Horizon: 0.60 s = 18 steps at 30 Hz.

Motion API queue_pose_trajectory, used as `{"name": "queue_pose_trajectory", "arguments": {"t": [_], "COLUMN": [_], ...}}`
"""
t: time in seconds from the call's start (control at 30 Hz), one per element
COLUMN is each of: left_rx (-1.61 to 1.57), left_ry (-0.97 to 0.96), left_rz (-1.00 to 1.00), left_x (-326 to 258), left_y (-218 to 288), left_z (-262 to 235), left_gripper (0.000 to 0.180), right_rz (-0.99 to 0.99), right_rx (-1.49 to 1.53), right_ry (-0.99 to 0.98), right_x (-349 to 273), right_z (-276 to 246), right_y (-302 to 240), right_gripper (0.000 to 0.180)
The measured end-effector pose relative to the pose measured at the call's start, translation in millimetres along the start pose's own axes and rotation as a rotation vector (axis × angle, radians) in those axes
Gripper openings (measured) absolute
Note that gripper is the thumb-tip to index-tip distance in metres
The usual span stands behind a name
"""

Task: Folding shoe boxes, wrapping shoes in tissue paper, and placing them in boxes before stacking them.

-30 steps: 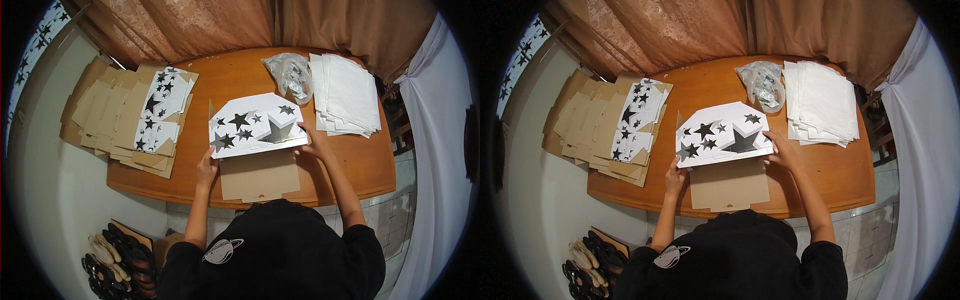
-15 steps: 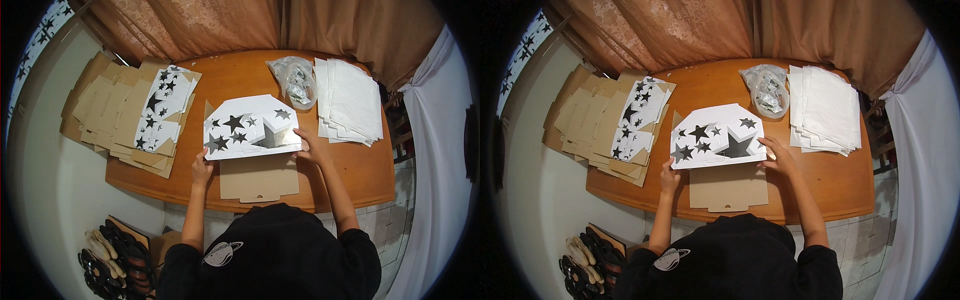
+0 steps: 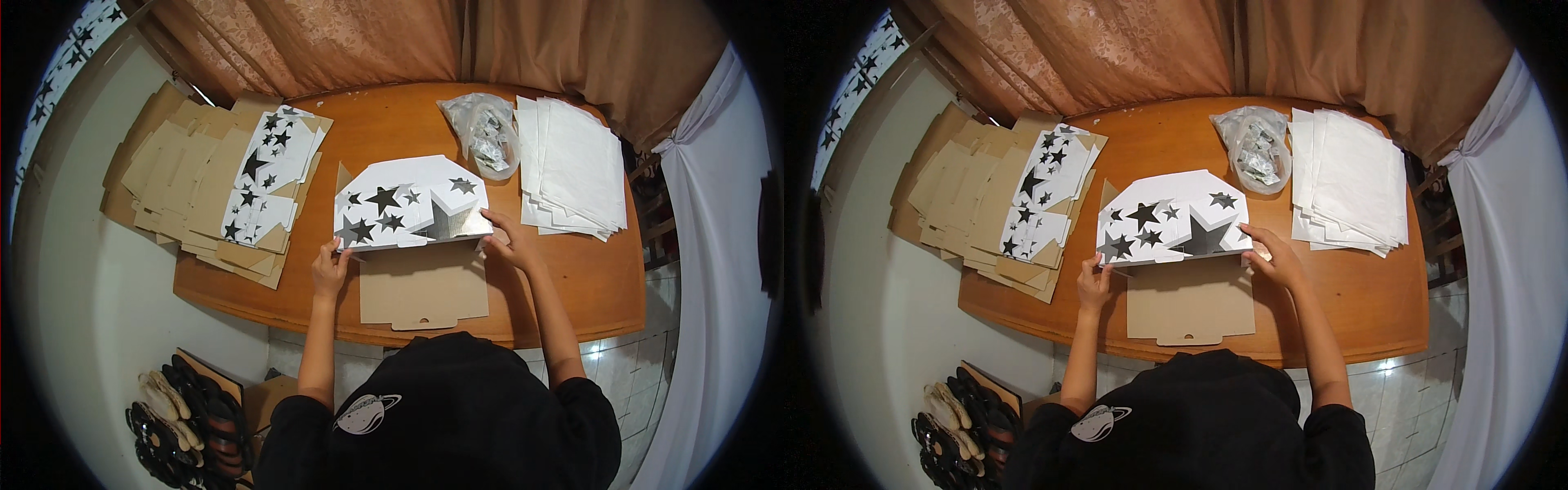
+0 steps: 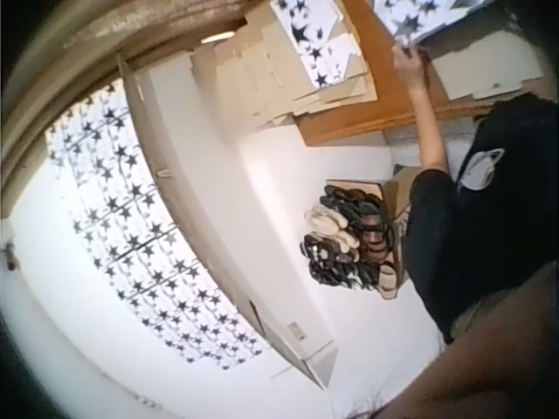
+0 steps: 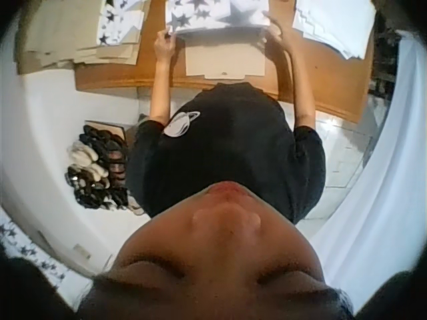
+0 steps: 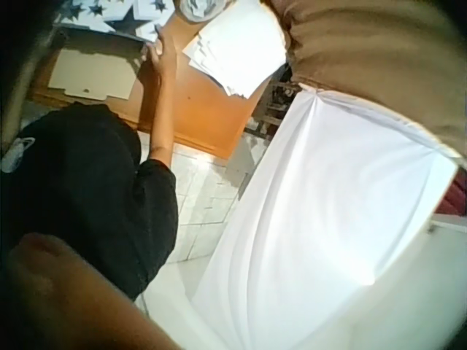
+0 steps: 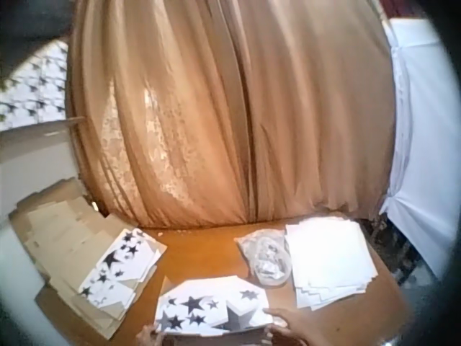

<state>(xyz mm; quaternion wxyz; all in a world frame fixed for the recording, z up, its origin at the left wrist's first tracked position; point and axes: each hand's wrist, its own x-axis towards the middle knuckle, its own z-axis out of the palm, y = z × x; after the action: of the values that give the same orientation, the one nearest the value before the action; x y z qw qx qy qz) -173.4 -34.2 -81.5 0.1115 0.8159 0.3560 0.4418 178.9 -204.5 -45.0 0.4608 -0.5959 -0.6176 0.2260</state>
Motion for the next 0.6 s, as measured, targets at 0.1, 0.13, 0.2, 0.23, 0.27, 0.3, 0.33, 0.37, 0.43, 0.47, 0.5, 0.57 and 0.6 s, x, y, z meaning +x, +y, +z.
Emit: {"name": "queue_pose_trajectory", "arguments": {"t": [0.1, 0.13, 0.2, 0.23, 0.27, 0.3, 0.33, 0.37, 0.43, 0.47, 0.5, 0.57, 0.6], "left_rx": [0.035, 0.047, 0.06, 0.068, 0.075, 0.116, 0.115, 0.109, 0.109, 0.076, 0.04, 0.041, 0.047], "left_ry": [0.058, 0.074, 0.092, 0.083, 0.075, 0.068, 0.065, 0.059, 0.055, 0.084, 0.11, 0.071, 0.035], "left_rz": [0.066, 0.082, 0.097, 0.118, 0.139, 0.154, 0.154, 0.165, 0.169, 0.21, 0.255, 0.243, 0.231], "left_x": [0, 0, 2, 5, 7, 11, 12, 13, 13, 8, 3, -17, -30], "left_y": [-4, -5, -9, -12, -15, -14, -14, -13, -7, -2, 5, 15, 21], "left_z": [6, 8, 12, 14, 16, 16, 16, 15, 11, 8, 4, 0, -3], "left_gripper": [0.031, 0.031, 0.031, 0.032, 0.032, 0.033, 0.033, 0.033, 0.032, 0.032, 0.033, 0.035, 0.037], "right_rz": [0.032, 0.027, 0.022, 0.041, 0.06, -0.067, -0.064, -0.028, 0.006, -0.063, -0.131, -0.126, -0.124], "right_rx": [-0.049, -0.036, -0.021, 0.027, 0.075, -0.062, -0.062, -0.056, -0.045, -0.038, -0.031, 0.073, 0.178], "right_ry": [0.012, 0.036, 0.06, 0.088, 0.115, 0.169, 0.17, 0.157, 0.136, 0.141, 0.151, 0.213, 0.273], "right_x": [0, 0, 2, 5, 8, 14, 14, 12, 10, 1, -9, -32, -44], "right_z": [2, 5, 10, 13, 16, 19, 20, 21, 19, 19, 20, 28, 34], "right_y": [0, 4, 10, 12, 16, 18, 19, 20, 13, 9, 6, 14, 19], "right_gripper": [0.046, 0.045, 0.045, 0.046, 0.047, 0.049, 0.049, 0.048, 0.048, 0.048, 0.049, 0.048, 0.047]}}
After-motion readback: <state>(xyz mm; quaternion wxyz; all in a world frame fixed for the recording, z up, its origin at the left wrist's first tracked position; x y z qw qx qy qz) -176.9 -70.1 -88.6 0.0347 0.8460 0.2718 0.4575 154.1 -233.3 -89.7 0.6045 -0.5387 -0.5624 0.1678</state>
